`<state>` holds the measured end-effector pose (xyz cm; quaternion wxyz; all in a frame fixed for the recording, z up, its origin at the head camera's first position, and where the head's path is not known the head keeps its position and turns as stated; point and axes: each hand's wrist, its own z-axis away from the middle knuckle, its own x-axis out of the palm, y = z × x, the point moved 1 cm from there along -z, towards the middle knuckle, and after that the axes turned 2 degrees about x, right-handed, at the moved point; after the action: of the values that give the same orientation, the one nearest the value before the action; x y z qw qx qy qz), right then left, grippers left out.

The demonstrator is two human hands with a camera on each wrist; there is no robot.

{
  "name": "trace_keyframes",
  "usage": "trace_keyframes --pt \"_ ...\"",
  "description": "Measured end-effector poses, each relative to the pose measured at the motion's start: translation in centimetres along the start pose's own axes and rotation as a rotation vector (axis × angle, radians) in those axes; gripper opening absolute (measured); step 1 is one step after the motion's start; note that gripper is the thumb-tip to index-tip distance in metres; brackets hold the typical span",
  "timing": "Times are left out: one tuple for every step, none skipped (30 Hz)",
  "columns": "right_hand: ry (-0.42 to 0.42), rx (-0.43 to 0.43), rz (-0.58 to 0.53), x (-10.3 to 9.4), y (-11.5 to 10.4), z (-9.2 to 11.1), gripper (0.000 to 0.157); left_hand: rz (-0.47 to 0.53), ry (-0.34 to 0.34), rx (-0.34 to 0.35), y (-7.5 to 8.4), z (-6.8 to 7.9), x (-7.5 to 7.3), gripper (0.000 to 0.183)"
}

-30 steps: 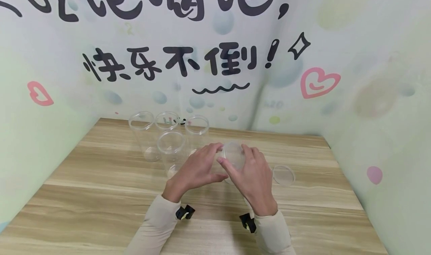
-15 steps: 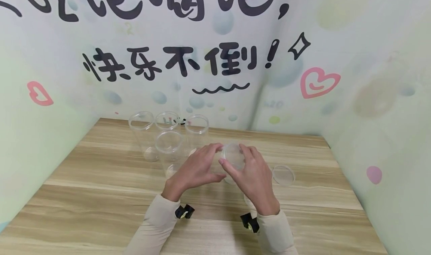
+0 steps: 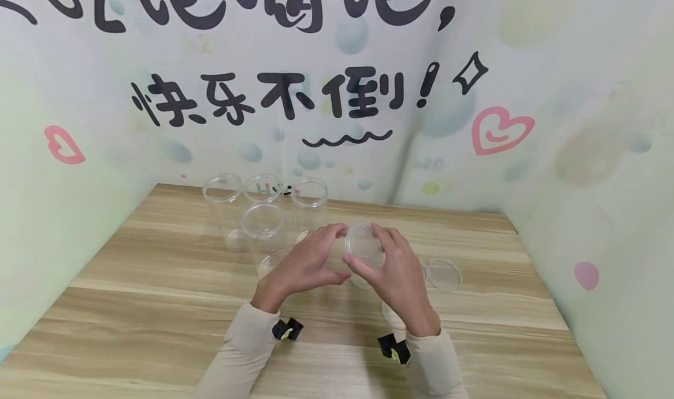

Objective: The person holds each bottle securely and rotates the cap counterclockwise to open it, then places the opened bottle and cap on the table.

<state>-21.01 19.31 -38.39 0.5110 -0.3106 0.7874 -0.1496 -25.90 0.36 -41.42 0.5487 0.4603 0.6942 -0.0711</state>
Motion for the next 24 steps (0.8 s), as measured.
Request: trace_keyframes --pt "-0.006 -0.006 -0.011 -0.04 0.06 0.00 0.068 0.018 -0.003 0.002 -0.03 0.01 0.03 0.079" --pt "-0.013 -0.011 -0.021 -0.09 0.12 0.00 0.068 0.038 -0.009 0.000 -0.08 0.01 0.08 0.079" --pt "-0.020 -0.016 -0.030 -0.13 0.17 0.01 0.069 0.057 -0.015 -0.001 -0.11 0.02 0.11 0.079" --pt "-0.029 -0.021 -0.037 -0.17 0.22 0.02 0.070 0.076 -0.021 -0.004 -0.14 0.03 0.14 0.079" --pt "-0.037 -0.025 -0.040 -0.21 0.25 0.02 0.070 0.093 -0.027 -0.007 -0.16 0.04 0.15 0.079" --pt "-0.045 -0.028 -0.043 -0.25 0.28 0.03 0.071 0.111 -0.033 -0.011 -0.18 0.06 0.17 0.079" --pt "-0.051 -0.031 -0.044 -0.28 0.29 0.02 0.071 0.127 -0.038 -0.015 -0.20 0.08 0.18 0.080" --pt "-0.055 -0.034 -0.045 -0.31 0.29 0.02 0.072 0.139 -0.040 -0.018 -0.22 0.08 0.18 0.079" --pt "-0.059 -0.035 -0.044 -0.32 0.29 0.00 0.072 0.147 -0.040 -0.020 -0.24 0.09 0.17 0.080" --pt "-0.062 -0.037 -0.044 -0.33 0.28 -0.01 0.072 0.156 -0.041 -0.022 -0.27 0.12 0.17 0.080" --pt "-0.065 -0.037 -0.044 -0.33 0.26 -0.02 0.072 0.161 -0.041 -0.023 -0.30 0.14 0.16 0.080" --pt "-0.067 -0.037 -0.045 -0.33 0.24 -0.03 0.072 0.167 -0.040 -0.025 -0.33 0.18 0.16 0.080" --pt "-0.070 -0.035 -0.045 -0.33 0.22 -0.04 0.072 0.170 -0.041 -0.027 -0.36 0.20 0.16 0.080" --pt "-0.073 -0.034 -0.047 -0.32 0.21 -0.05 0.072 0.169 -0.042 -0.027 -0.39 0.22 0.16 0.080" --pt "-0.076 -0.034 -0.048 -0.32 0.19 -0.06 0.072 0.168 -0.041 -0.025 -0.41 0.23 0.16 0.080" --pt "-0.079 -0.034 -0.048 -0.33 0.17 -0.08 0.073 0.167 -0.041 -0.025 -0.44 0.24 0.16 0.079" --pt "-0.083 -0.034 -0.048 -0.34 0.16 -0.09 0.073 0.165 -0.041 -0.024 -0.47 0.25 0.17 0.079" --pt "-0.087 -0.036 -0.052 -0.35 0.15 -0.10 0.073 0.168 -0.040 -0.023 -0.50 0.26 0.17 0.079" --pt "-0.093 -0.037 -0.057 -0.37 0.14 -0.10 0.073 0.168 -0.039 -0.019 -0.53 0.26 0.17 0.079" --pt "-0.096 -0.040 -0.062 -0.38 0.14 -0.11 0.074 0.171 -0.038 -0.019 -0.56 0.26 0.17 0.079" --pt "-0.101 -0.044 -0.067 -0.40 0.14 -0.11 0.074 0.175 -0.038 -0.019 -0.60 0.26 0.16 0.080" --pt "-0.106 -0.046 -0.074 -0.42 0.14 -0.10 0.074 0.180 -0.039 -0.022 -0.63 0.27 0.16 0.080" --pt "-0.109 -0.049 -0.082 -0.45 0.15 -0.10 0.074 0.184 -0.039 -0.023 -0.67 0.27 0.18 0.080" --pt "-0.114 -0.052 -0.090 -0.46 0.16 -0.10 0.074 0.191 -0.038 -0.024 -0.68 0.28 0.16 0.080"
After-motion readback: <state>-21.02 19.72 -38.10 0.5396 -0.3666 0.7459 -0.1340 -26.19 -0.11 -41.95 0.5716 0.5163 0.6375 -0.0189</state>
